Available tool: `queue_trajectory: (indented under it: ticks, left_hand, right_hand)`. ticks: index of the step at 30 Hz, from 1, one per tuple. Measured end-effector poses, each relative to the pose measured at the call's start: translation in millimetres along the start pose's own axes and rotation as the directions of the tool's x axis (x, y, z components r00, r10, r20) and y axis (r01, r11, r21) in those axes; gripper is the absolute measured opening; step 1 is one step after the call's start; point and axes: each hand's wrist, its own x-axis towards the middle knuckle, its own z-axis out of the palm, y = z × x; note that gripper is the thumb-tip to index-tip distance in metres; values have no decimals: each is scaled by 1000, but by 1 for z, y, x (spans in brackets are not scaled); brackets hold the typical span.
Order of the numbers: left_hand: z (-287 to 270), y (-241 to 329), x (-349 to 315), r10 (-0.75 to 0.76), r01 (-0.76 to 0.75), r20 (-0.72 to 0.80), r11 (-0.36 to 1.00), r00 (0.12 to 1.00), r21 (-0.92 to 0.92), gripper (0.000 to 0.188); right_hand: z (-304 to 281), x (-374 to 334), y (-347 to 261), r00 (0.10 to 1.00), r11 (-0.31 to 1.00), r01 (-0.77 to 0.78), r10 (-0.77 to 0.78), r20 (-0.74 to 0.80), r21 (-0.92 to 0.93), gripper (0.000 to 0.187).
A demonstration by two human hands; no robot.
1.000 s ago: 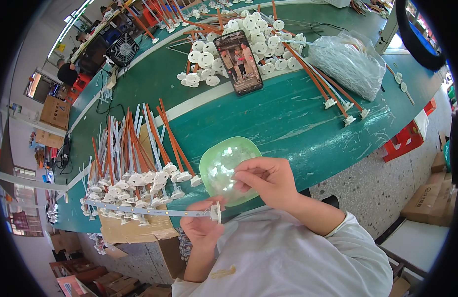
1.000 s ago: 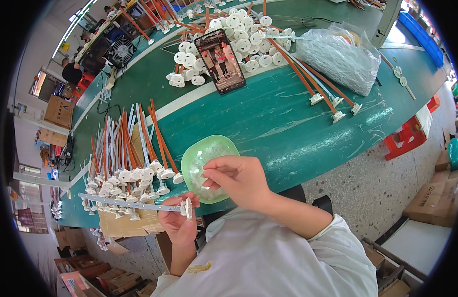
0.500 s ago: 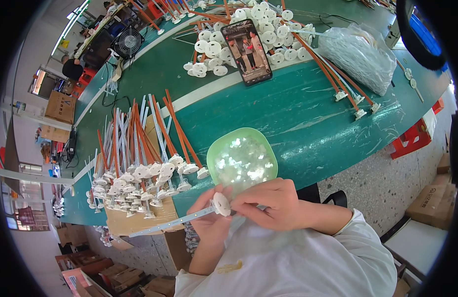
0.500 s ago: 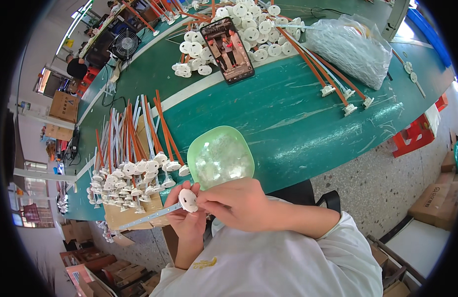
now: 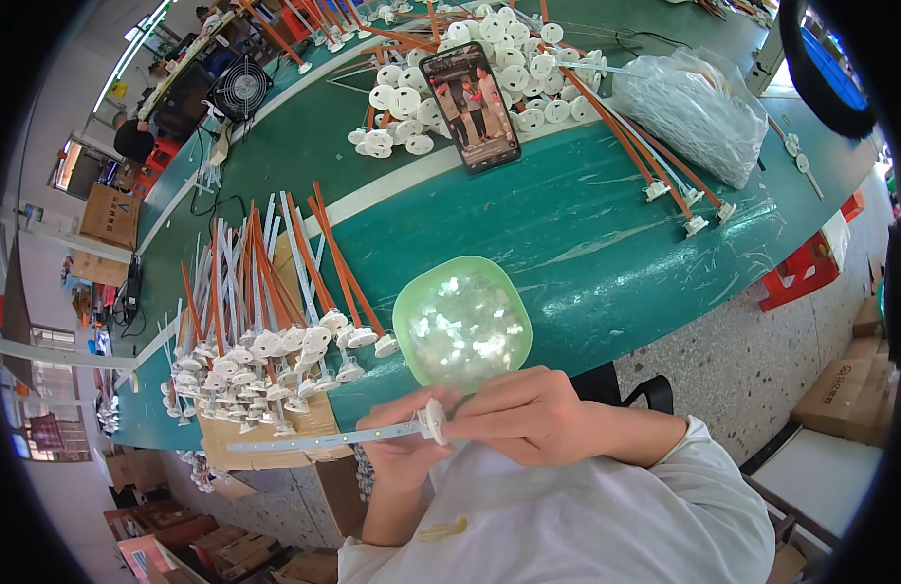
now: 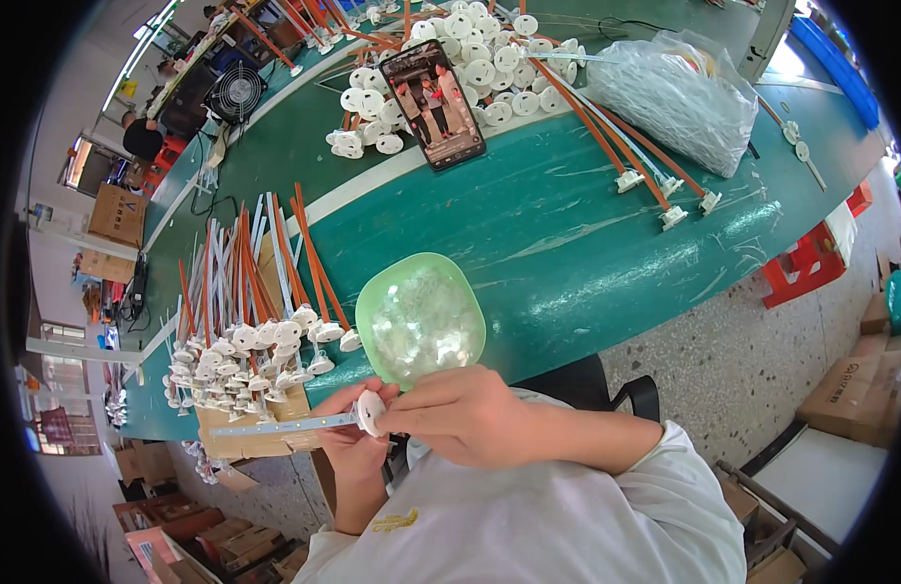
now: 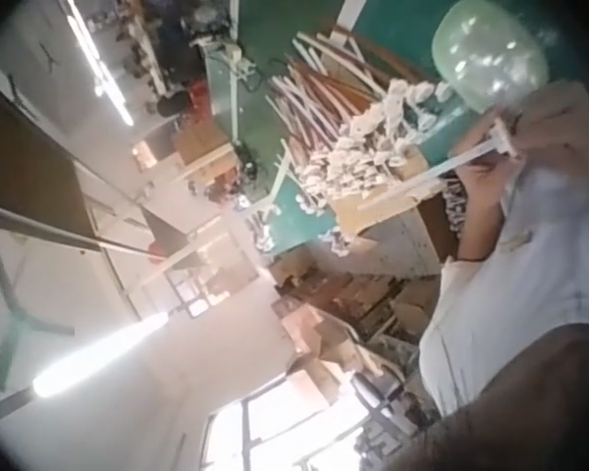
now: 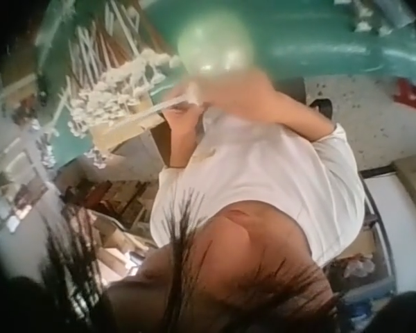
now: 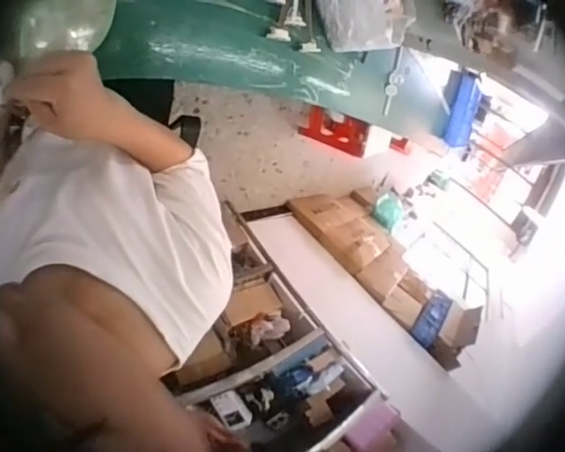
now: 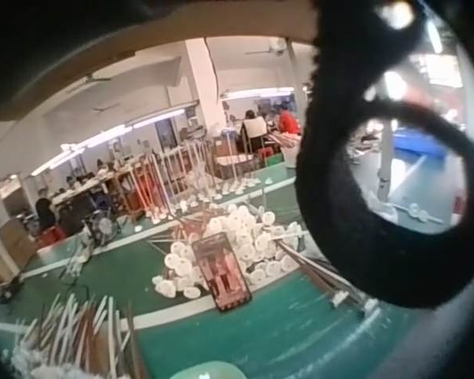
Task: Assembling plastic components by manually attaching circular white parts onto long thin strips at a workbench.
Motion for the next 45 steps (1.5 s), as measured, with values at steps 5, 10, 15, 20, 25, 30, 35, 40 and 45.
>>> queue_trajectory:
  ticks: [5,10,15,20,25,30,35,40,45]
  left_hand:
    - [19,6,8,52,-48,51,996,997,-71,57]
    - [24,3,4,23,-21,25,996,999,-89,55]
    - [32,1,2,15,-16,-17,999,1000,-49,55]
    - [34,-3,-1,27,-27,-7,999,1000,-33,59]
    - [33,-4,-4,75,-75,30,997,997,11,62]
    - [38,5,-5,39,-38,25,998,999,-43,58]
    - [32,7,-4,-14,18,36,992,999,-122,57]
    - [37,12,0,70,-63,88,994,994,-86,52]
    - [25,23,5,-25,24,128,1000,991,10,75]
  right_hand:
    - [1,-3,2,994,973,-103,109,-15,208,20]
    - [2,-10,3,980,920,-174,196,-29,350,17]
    - [7,-10,0,989,998,0,10,-149,62,14]
    - [12,-14,-1,973,996,70,-78,-219,-46,17]
    - [10,-16,-11,977,978,98,-130,-171,-186,20]
    - [12,-21,-8,979,995,85,-93,-179,-53,20]
    - [5,-15,-7,988,985,-1,27,-152,170,14]
    - [-4,-9,-7,993,965,-95,108,-44,244,11]
    - [-5,-7,-3,995,976,-77,87,-41,204,14]
